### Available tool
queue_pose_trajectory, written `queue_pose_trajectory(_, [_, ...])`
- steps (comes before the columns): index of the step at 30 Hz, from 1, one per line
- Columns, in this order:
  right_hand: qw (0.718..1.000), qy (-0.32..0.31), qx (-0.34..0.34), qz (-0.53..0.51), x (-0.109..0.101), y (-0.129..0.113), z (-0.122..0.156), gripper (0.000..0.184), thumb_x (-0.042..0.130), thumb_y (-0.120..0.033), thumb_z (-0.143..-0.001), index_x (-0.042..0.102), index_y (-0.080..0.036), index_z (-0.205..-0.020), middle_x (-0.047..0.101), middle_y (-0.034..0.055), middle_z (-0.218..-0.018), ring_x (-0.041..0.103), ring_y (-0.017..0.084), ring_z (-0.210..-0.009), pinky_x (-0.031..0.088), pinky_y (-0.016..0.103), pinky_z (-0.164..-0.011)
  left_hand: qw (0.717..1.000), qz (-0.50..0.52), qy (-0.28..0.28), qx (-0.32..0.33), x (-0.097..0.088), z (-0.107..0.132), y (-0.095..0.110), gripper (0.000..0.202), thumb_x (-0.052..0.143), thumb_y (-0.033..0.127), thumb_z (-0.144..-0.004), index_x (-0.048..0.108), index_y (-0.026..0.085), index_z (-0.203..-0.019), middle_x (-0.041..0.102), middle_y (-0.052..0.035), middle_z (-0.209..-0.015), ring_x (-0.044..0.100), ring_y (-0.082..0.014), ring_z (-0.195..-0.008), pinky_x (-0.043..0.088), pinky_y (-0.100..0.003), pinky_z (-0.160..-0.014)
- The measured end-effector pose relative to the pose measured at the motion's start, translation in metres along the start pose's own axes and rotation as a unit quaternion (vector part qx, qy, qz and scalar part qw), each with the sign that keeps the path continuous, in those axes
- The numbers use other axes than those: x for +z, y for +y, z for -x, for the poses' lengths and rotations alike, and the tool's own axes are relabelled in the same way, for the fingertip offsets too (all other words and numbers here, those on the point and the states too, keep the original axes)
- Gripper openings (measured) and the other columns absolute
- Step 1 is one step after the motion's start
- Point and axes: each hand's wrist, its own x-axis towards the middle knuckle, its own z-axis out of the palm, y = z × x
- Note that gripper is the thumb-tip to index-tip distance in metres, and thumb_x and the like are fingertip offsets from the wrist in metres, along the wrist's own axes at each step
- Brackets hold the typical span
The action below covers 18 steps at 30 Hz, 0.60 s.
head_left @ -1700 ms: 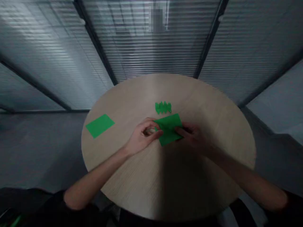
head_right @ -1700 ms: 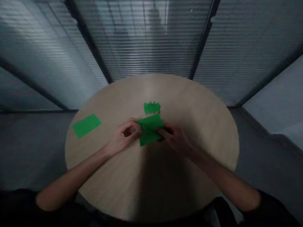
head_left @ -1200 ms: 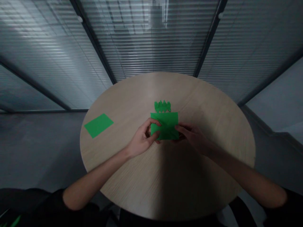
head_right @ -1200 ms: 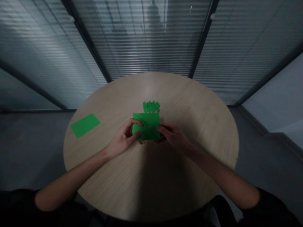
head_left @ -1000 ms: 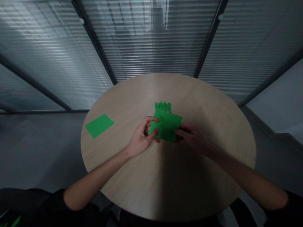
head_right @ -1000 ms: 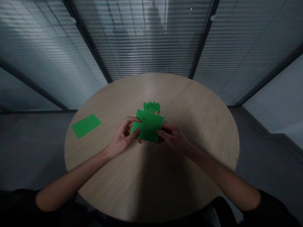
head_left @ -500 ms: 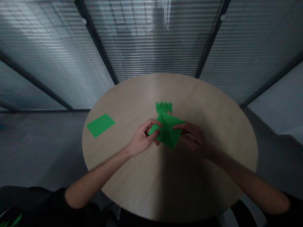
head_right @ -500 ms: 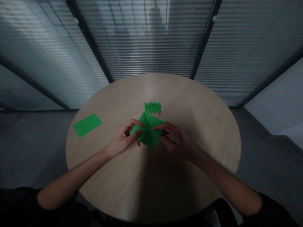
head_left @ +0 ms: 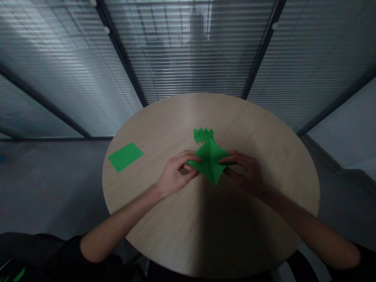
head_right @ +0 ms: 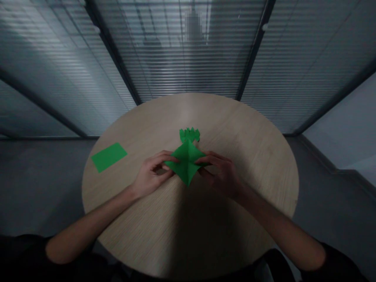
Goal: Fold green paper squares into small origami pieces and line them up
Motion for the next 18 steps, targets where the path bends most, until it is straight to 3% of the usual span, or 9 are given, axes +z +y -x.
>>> queue_pose_trajectory(5, [1.000,-0.016,0.000,-0.022,0.005,-0.004,0.003,0.009,0.074,-0.024,-0.089,0.075,-0.026,-0.099,0.079,0.0045,-0.097,0.076,0.021,-0.087,0.063,0.036,-0.079,0.998,-0.048,0.009,0.037,0.002,0.001,0.004,0.007,0.069,0.018,-0.092,0.075,0.018,-0.095,0.077,-0.0085,-0.099,0.073,-0.0154,-0.082,0.060,-0.022,-0.066])
queue_pose_trajectory(10, [0.989,0.009,0.087,-0.115,0.012,-0.010,0.006,0.042,0.083,-0.028,-0.084,0.065,-0.028,-0.121,0.078,0.0027,-0.102,0.077,0.019,-0.087,0.064,0.033,-0.082,0.997,-0.063,0.010,0.034,0.009,0.005,0.007,0.006,0.072,0.016,-0.090,0.073,0.017,-0.096,0.077,-0.0057,-0.091,0.071,-0.0138,-0.077,0.058,-0.023,-0.070])
queue_pose_trajectory(15, [0.951,-0.010,0.210,-0.228,0.019,-0.007,0.003,0.039,0.090,-0.047,-0.074,0.071,-0.024,-0.099,0.076,0.0015,-0.084,0.075,0.018,-0.075,0.063,0.030,-0.068,0.989,0.126,0.035,-0.076,0.022,0.008,0.006,0.047,0.077,0.018,-0.084,0.056,0.019,-0.126,0.075,-0.0044,-0.099,0.064,-0.0062,-0.057,0.056,-0.017,-0.056])
queue_pose_trajectory(18, [0.933,-0.046,0.241,-0.262,0.021,-0.005,0.003,0.039,0.087,-0.055,-0.075,0.073,-0.022,-0.091,0.077,0.0031,-0.082,0.076,0.020,-0.073,0.065,0.034,-0.069,0.965,0.223,0.027,-0.138,0.027,0.006,0.007,0.053,0.079,0.018,-0.081,0.051,0.020,-0.126,0.074,-0.0022,-0.095,0.068,-0.0087,-0.060,0.062,-0.020,-0.058])
